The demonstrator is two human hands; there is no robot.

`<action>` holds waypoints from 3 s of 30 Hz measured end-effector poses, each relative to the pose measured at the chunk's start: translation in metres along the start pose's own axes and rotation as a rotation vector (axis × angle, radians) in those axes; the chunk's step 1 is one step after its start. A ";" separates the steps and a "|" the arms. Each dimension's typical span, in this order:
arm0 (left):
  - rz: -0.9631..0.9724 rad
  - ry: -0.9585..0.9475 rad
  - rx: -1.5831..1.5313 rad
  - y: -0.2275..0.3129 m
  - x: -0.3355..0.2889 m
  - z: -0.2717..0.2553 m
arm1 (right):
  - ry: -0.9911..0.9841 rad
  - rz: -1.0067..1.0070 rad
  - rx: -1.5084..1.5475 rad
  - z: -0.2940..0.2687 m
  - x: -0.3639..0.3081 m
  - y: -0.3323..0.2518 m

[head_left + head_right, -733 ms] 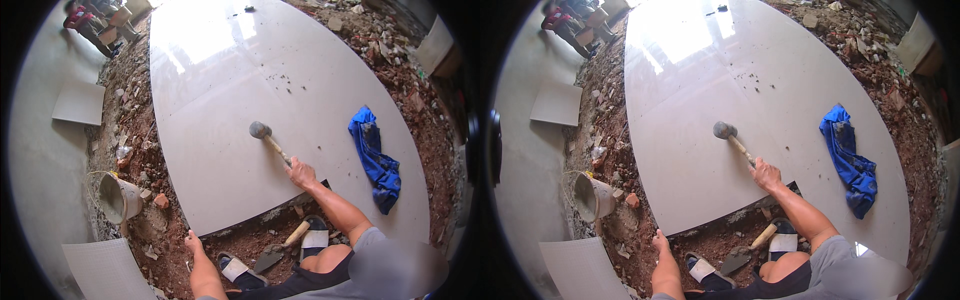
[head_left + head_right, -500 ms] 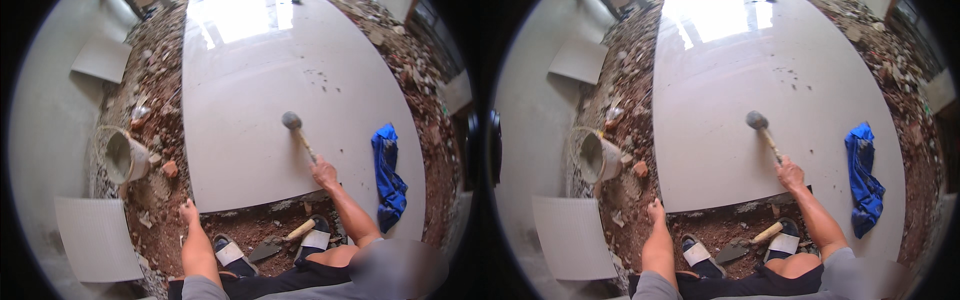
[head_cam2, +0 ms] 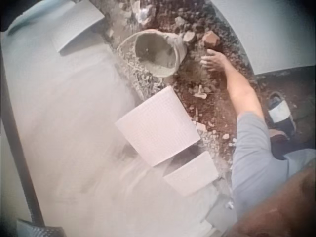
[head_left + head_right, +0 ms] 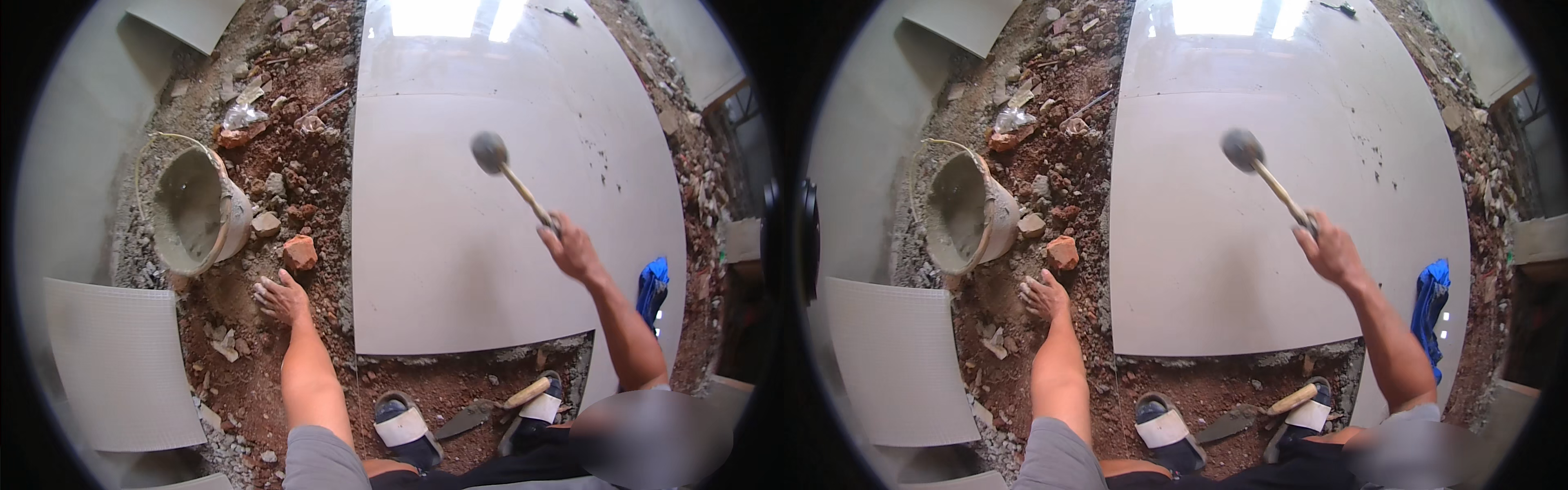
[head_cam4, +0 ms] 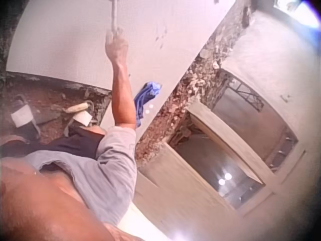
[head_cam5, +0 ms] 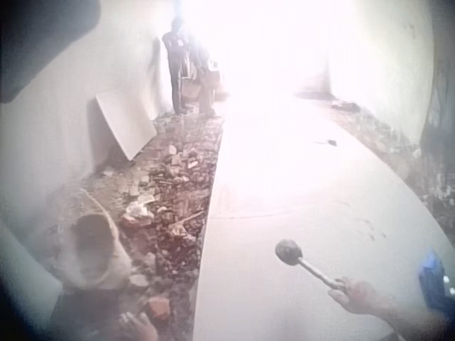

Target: The person spreads cement on the floor with a trowel, places a large ceramic tile onto the cement, and taps it with a rubber mallet to level it. The person then removes the tile, spreads more cement, and prepares to reposition the tile.

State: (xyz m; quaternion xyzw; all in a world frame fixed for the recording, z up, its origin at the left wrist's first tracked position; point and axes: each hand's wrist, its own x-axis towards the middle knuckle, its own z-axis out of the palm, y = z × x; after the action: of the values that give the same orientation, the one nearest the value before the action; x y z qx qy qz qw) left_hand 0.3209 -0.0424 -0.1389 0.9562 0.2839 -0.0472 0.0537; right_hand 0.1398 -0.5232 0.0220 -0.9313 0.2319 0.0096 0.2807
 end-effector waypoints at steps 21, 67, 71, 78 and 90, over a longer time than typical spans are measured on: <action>0.159 0.120 0.174 -0.018 0.015 0.044 | -0.271 -0.193 -0.843 0.134 0.404 -0.336; 0.130 -0.220 0.181 -0.032 0.068 0.016 | -0.059 0.310 -0.080 -0.007 -0.263 0.072; 0.396 -0.280 -0.261 0.014 0.040 -0.046 | 0.025 0.411 0.070 0.009 -0.329 0.112; 1.105 0.002 0.327 0.105 -0.131 -0.094 | 0.022 0.395 0.367 0.041 -0.315 0.137; 1.305 -0.290 0.314 0.105 -0.345 0.012 | -0.014 0.353 0.468 0.052 -0.285 0.180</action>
State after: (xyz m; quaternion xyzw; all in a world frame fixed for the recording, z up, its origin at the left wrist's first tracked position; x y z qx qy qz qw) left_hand 0.0903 -0.3170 -0.1007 0.9120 -0.3706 -0.1733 -0.0307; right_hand -0.1878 -0.5068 -0.0730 -0.7865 0.3842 0.0109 0.4835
